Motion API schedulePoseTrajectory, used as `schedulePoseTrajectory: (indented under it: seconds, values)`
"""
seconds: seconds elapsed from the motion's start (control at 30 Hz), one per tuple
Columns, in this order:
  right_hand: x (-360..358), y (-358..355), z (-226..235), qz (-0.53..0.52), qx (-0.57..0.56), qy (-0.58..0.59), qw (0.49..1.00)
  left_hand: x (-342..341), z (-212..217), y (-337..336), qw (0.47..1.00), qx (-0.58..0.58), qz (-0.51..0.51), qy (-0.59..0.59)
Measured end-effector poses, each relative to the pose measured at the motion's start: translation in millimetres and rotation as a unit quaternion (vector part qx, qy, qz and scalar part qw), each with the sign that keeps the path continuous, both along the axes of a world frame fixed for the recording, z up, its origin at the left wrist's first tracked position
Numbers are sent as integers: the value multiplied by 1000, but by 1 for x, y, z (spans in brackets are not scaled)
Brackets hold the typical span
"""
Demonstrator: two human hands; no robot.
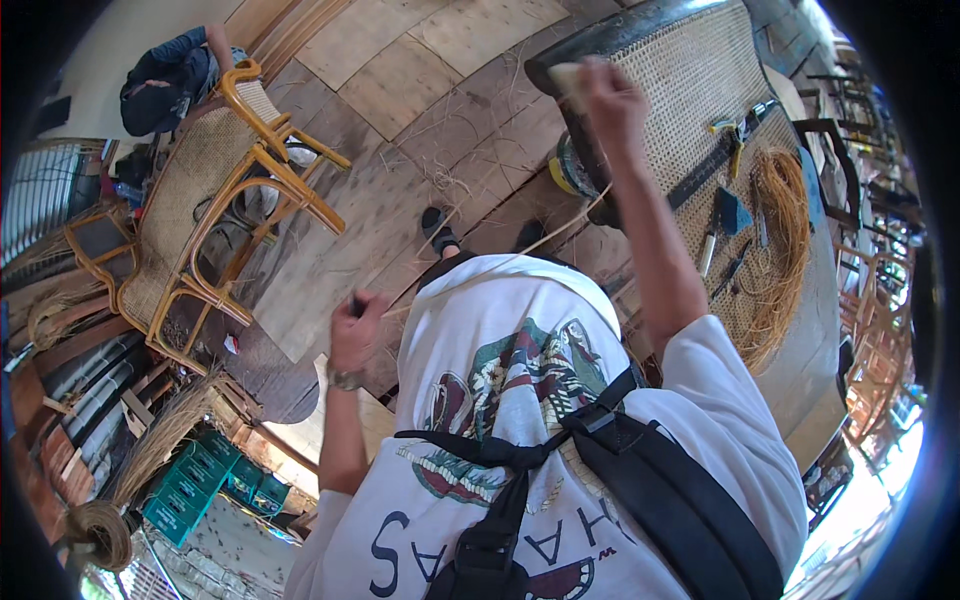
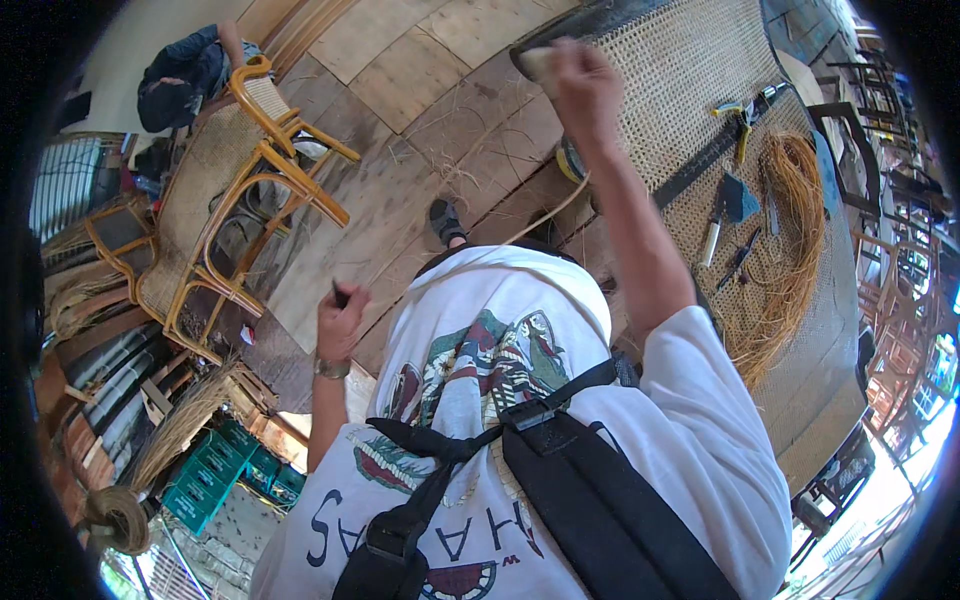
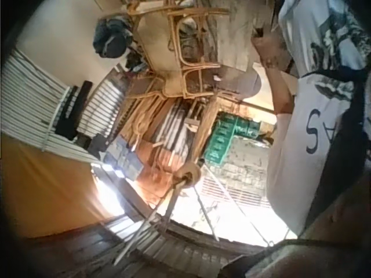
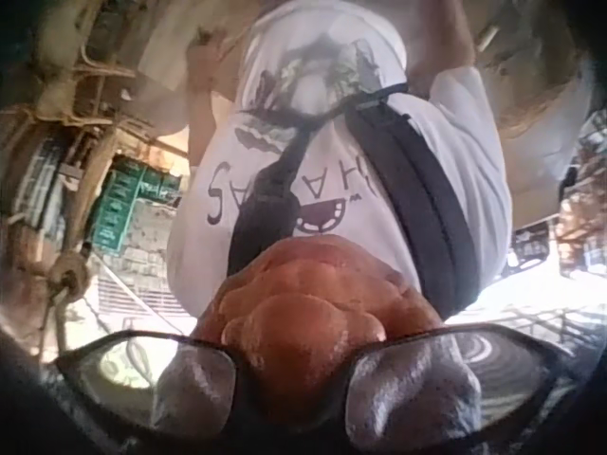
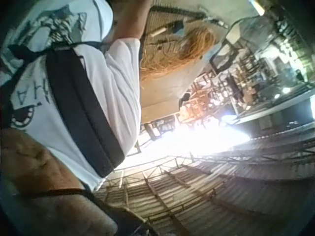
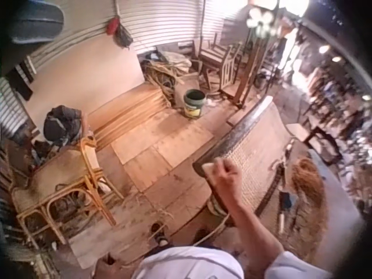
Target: Repairing or weaving a rattan chair seat using strands of material and tools.
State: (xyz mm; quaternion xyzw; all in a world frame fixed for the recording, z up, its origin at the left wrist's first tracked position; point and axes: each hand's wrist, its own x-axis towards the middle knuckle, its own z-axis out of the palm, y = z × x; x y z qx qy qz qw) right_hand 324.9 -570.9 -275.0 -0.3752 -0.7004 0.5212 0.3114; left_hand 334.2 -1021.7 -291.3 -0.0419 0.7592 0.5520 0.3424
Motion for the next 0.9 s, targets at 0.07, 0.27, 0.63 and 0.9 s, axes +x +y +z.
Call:
schedulePoseTrajectory:
  seconds: [0.07, 0.27, 0.63, 0.9]
  values:
    - [10, 66, 5, -64, 51, 70, 994, 7, -49, -95, 989, -125, -5, 81]
    - [35, 101, 32, 106, -65, 5, 992, -2, -35, -172, 888, -363, -224, 171]
    - [10, -149, -13, 608, -191, -165, 753, -131, 56, 109, 797, -111, -483, 345]
    - [17, -119, -1, 380, -244, -65, 890, -102, 14, 156, 964, 71, -165, 197]
